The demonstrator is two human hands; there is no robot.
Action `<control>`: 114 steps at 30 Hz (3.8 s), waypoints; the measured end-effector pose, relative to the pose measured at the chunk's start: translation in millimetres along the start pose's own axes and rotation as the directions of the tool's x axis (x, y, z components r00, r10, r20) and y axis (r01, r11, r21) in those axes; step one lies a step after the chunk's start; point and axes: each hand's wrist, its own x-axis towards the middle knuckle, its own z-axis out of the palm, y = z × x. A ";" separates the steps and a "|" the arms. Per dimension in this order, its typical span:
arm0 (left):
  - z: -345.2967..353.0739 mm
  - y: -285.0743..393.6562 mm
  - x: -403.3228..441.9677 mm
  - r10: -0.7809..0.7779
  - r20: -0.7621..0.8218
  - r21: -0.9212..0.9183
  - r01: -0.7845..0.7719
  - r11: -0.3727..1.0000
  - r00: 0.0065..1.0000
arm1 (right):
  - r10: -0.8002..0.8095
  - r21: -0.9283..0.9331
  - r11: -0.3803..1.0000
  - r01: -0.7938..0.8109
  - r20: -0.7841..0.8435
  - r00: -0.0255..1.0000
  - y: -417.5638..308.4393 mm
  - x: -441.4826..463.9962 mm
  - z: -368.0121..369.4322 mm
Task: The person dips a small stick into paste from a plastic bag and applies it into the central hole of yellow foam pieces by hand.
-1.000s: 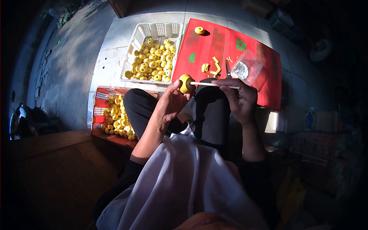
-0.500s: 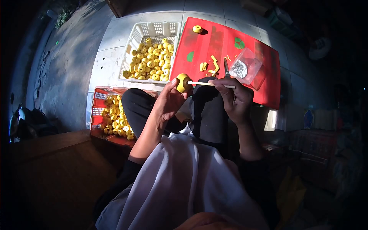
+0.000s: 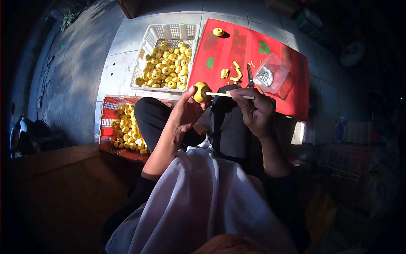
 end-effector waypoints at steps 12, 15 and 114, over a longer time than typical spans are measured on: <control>-3.1 0.9 -1.3 -0.100 -0.070 0.067 0.105 0.992 0.992 | -0.021 -0.041 0.999 0.019 -0.038 0.999 -0.8 -0.4 4.9; -4.3 1.4 -1.3 -0.096 -0.072 0.060 0.100 0.993 0.993 | -0.028 -0.009 1.000 0.027 -0.057 0.998 0.7 -0.9 7.4; -7.9 18.3 -23.0 0.111 -0.056 0.155 -0.101 0.983 0.992 | -0.055 0.173 0.984 0.033 0.123 0.991 -17.9 14.7 -6.4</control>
